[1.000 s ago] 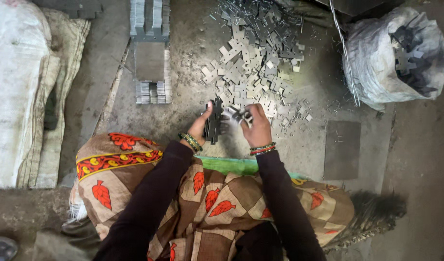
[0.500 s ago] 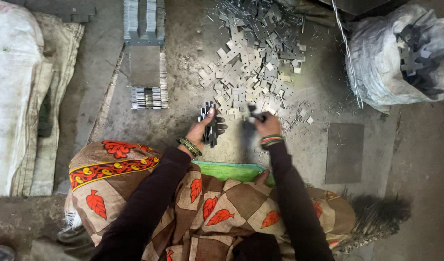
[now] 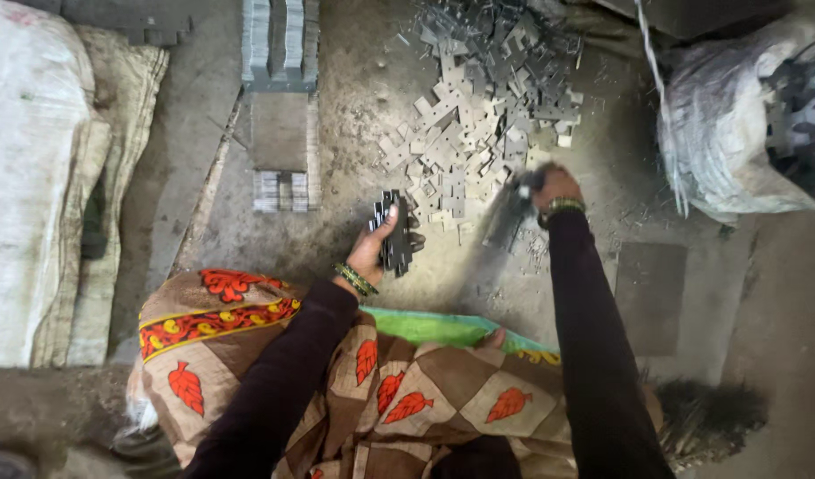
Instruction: The person sits on the floor and picks up small metal pieces from a pile, aligns them, and stacks them into neat rows. The person repeatedly gathers, aligns, and stacks the metal parts throughout the clip.
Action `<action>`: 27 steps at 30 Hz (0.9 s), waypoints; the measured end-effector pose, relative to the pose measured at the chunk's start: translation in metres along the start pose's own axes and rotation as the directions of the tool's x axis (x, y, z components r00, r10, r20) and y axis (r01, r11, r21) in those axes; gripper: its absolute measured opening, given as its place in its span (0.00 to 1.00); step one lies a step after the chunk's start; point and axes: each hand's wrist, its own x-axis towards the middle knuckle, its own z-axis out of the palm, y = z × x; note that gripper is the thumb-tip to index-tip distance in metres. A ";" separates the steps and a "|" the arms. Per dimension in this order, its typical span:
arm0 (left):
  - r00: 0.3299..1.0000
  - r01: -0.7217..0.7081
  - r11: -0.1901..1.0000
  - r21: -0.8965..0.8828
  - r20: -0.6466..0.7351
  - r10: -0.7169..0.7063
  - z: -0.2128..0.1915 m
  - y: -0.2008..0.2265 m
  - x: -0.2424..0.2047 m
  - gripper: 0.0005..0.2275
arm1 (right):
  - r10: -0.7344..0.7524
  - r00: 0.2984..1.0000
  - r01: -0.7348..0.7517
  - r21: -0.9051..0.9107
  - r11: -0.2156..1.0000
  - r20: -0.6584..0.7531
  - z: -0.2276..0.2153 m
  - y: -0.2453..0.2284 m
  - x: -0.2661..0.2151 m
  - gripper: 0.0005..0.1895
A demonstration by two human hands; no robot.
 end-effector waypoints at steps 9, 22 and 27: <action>0.998 0.050 0.999 0.011 -0.035 -0.050 0.006 0.002 -0.003 0.24 | -0.439 0.887 0.461 0.249 0.852 -0.142 -0.069 -0.103 -0.128 0.24; 0.961 0.177 0.983 -0.050 0.223 -0.161 0.009 0.020 -0.006 0.20 | -0.512 0.724 0.640 -0.174 0.748 0.462 -0.062 -0.066 -0.085 0.38; 0.999 0.016 0.998 -0.066 0.042 -0.013 -0.002 -0.001 -0.002 0.17 | -0.482 0.831 0.523 -0.091 0.848 0.278 -0.103 -0.109 -0.110 0.20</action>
